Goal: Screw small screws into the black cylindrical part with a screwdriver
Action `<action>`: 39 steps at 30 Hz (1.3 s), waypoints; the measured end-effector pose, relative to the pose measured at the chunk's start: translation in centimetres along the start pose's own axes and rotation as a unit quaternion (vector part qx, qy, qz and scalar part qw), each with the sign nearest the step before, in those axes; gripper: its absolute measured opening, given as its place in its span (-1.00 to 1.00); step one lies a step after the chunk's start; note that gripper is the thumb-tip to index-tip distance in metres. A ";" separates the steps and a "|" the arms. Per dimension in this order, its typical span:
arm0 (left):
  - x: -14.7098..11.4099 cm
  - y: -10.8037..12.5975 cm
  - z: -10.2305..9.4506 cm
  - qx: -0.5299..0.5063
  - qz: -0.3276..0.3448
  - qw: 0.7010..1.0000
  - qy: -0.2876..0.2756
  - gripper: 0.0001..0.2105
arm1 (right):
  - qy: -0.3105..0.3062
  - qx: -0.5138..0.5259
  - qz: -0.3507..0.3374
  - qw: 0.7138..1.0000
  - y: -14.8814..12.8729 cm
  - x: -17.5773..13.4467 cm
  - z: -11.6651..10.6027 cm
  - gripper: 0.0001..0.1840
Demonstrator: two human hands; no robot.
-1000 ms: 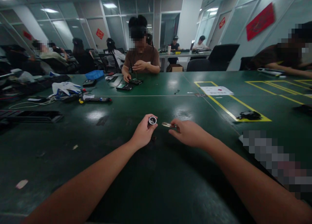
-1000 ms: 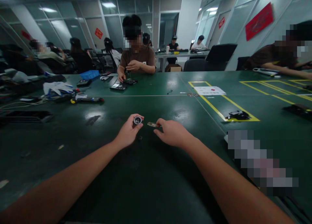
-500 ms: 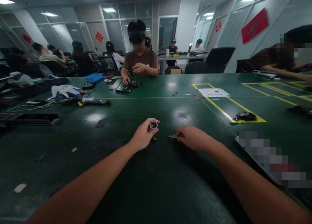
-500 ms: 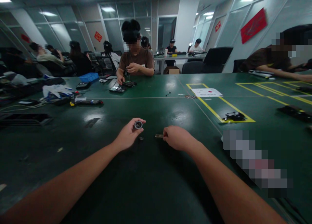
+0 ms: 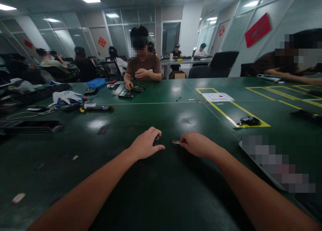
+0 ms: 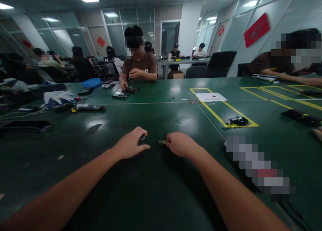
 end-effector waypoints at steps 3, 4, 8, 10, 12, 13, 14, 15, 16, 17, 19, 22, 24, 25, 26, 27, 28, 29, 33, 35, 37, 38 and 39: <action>0.1 -0.3 0.2 0.013 -0.004 1.000 -0.024 -0.49 | -0.002 0.004 -0.001 1.000 0.0 0.0 0.0 -0.80; 0.1 -0.4 0.2 0.009 -0.002 0.999 -0.032 -0.48 | -0.002 0.005 -0.001 1.000 0.0 -0.1 -0.1 -0.81; 0.0 -0.8 -0.3 -0.037 0.005 0.998 -0.047 -0.43 | 0.004 0.005 -0.003 1.000 0.0 -0.1 -0.1 -0.82; -0.1 -0.8 -0.6 -0.057 -0.004 0.998 -0.039 -0.42 | 0.009 0.005 -0.005 1.000 0.1 0.0 0.0 -0.82; -0.2 -0.7 -0.9 -0.077 -0.013 0.997 -0.028 -0.47 | 0.010 0.006 -0.006 1.000 0.2 0.0 0.1 -0.83; -0.2 -0.7 -1.0 -0.088 -0.017 0.996 -0.021 -0.50 | 0.009 0.006 -0.005 1.000 0.2 0.0 0.1 -0.84; -0.2 -0.8 -1.1 -0.100 -0.020 0.995 -0.013 -0.54 | 0.009 0.006 -0.003 1.000 0.2 0.1 0.1 -0.85; -0.2 -0.9 -1.1 -0.112 -0.024 0.993 -0.003 -0.57 | 0.008 0.006 -0.001 1.000 0.3 0.1 0.1 -0.85; -0.1 -1.0 -1.1 -0.124 -0.031 0.992 0.008 -0.60 | 0.008 0.006 -0.001 1.000 0.2 0.1 0.2 -0.86; -0.1 -1.1 -1.1 -0.134 -0.040 0.990 0.022 -0.62 | 0.009 0.006 -0.001 1.000 0.2 0.1 0.2 -0.86; 0.0 -1.4 -1.0 -0.157 -0.059 0.985 0.050 -0.64 | 0.013 0.008 -0.002 1.000 0.1 0.2 0.3 -0.86; 0.1 -1.9 -0.6 -0.202 -0.088 0.973 0.072 -0.69 | 0.020 0.013 -0.004 1.000 -0.1 0.2 0.4 -0.85; 0.2 -2.2 -0.1 -0.236 -0.100 0.963 0.078 -0.68 | 0.022 0.017 -0.006 1.000 -0.2 0.3 0.5 -0.84; 0.3 -2.4 0.1 -0.253 -0.103 0.958 0.083 -0.68 | 0.023 0.019 -0.008 1.000 -0.2 0.3 0.5 -0.84; 0.3 -2.5 0.4 -0.268 -0.102 0.954 0.089 -0.67 | 0.024 0.022 -0.010 0.999 -0.2 0.3 0.6 -0.83; 0.3 -2.7 0.6 -0.278 -0.099 0.951 0.096 -0.66 | 0.024 0.024 -0.012 0.999 -0.2 0.4 0.6 -0.83; 0.4 -2.8 0.8 -0.283 -0.094 0.949 0.104 -0.65 | 0.024 0.027 -0.014 0.999 -0.2 0.4 0.6 -0.84; 0.4 -3.0 1.0 -0.284 -0.088 0.948 0.110 -0.64 | 0.026 0.028 -0.016 0.999 -0.2 0.5 0.6 -0.84; 0.4 -3.2 1.4 -0.278 -0.063 0.950 0.127 -0.62 | 0.052 0.036 -0.031 0.998 -1.4 0.5 0.8 -0.76; 0.5 -3.2 1.5 -0.281 -0.056 0.948 0.137 -0.63 | 0.111 0.047 -0.075 0.990 -2.6 0.5 1.0 -0.71; 0.6 -3.3 1.6 -0.287 -0.052 0.946 0.144 -0.63 | 0.150 0.050 -0.129 0.979 -4.1 0.6 1.5 -0.73; 0.6 -3.3 1.7 -0.290 -0.050 0.944 0.145 -0.63 | 0.158 0.048 -0.148 0.975 -4.8 0.7 1.8 -0.74; 0.7 -3.3 1.8 -0.293 -0.048 0.944 0.147 -0.63 | 0.165 0.045 -0.161 0.972 -5.4 0.7 2.1 -0.74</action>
Point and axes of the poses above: each hand's wrist, its own x-axis towards the middle knuckle, its own z-axis out of the palm, y = z × x, the point moved 1 cm from there along x, towards the middle knuckle, and after that the axes turned 8 degrees about y, right-handed, at the moved point
